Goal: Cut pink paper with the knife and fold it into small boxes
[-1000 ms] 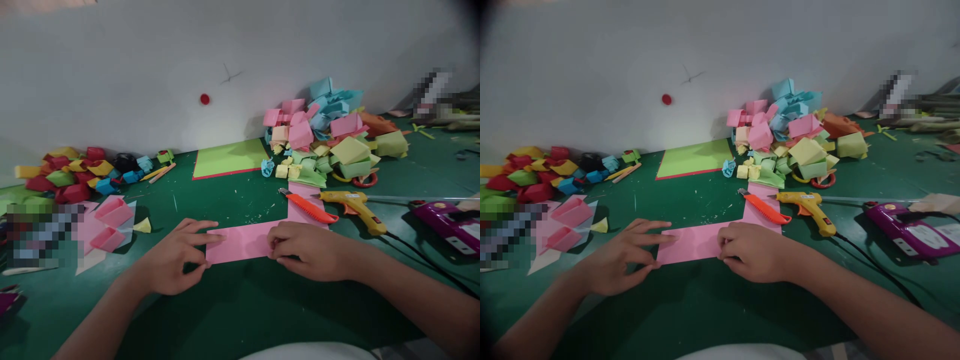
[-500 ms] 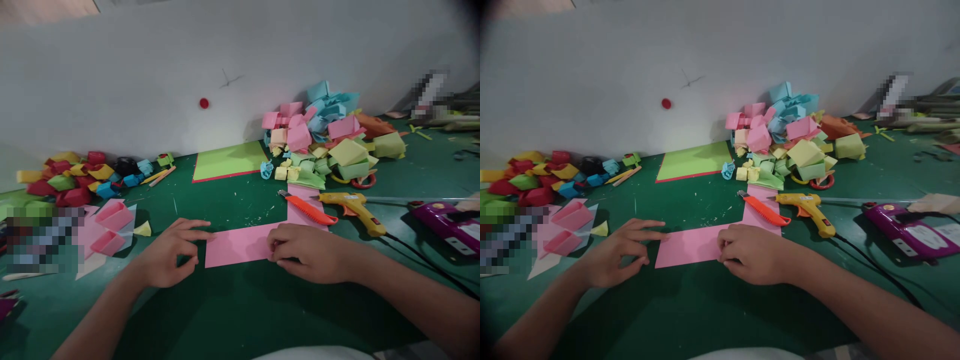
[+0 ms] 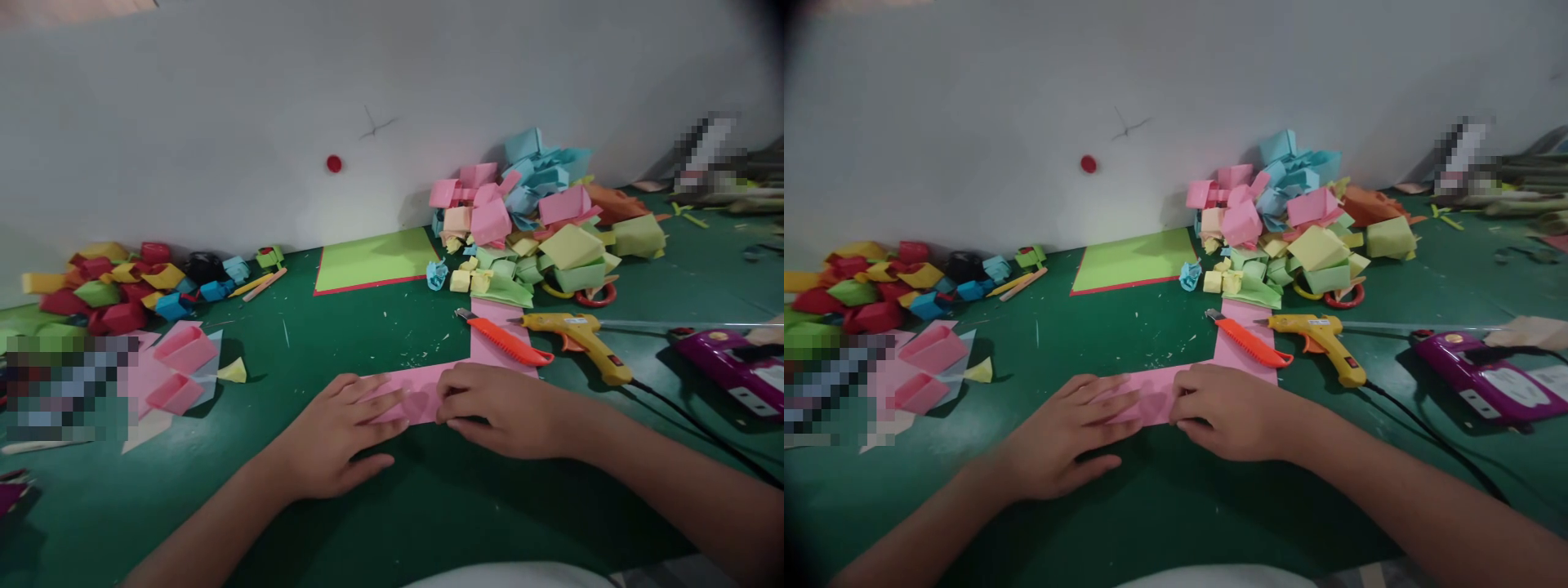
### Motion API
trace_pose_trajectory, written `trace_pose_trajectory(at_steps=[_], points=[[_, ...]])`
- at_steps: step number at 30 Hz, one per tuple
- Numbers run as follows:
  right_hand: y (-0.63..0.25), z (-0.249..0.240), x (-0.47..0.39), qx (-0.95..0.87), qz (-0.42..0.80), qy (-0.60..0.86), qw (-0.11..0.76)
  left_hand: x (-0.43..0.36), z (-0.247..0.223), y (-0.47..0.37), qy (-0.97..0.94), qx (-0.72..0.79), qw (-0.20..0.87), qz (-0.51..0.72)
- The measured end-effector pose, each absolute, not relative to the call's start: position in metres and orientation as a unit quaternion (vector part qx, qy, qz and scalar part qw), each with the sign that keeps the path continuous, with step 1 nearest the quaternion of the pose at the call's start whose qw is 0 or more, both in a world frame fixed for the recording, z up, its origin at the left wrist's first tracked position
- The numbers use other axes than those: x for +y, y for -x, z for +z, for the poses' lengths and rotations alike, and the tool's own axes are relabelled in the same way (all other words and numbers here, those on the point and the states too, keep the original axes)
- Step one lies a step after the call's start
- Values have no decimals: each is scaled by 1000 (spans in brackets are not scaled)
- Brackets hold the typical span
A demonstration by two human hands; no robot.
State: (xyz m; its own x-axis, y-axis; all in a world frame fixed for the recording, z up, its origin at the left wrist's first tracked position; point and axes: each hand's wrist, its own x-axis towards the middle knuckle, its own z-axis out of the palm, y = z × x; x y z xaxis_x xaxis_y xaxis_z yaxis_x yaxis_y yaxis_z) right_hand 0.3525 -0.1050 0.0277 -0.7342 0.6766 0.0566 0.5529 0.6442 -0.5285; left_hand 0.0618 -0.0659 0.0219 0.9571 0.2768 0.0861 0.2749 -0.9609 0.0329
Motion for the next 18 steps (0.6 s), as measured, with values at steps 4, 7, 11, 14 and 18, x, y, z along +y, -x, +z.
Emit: trace_pose_trajectory(at_steps=[4, 7, 11, 14, 18], points=[[-349, 24, -106, -910, 216, 336, 109, -64, 22, -60, -989, 143, 7, 37], [-347, 21, -106, -923, 177, 332, 80, -63, 22, -58, -989, 144, 8, 30], [-346, 20, -107, -928, 156, 333, 62, -63, 21, -58, -987, 148, 30, 44], [-346, 23, -107, -923, 162, 342, 64, -63, 21, -59, -987, 147, 33, 47], [-349, 31, -108, -914, 194, 350, 57, -63, 22, -59, -986, 152, 50, 51]])
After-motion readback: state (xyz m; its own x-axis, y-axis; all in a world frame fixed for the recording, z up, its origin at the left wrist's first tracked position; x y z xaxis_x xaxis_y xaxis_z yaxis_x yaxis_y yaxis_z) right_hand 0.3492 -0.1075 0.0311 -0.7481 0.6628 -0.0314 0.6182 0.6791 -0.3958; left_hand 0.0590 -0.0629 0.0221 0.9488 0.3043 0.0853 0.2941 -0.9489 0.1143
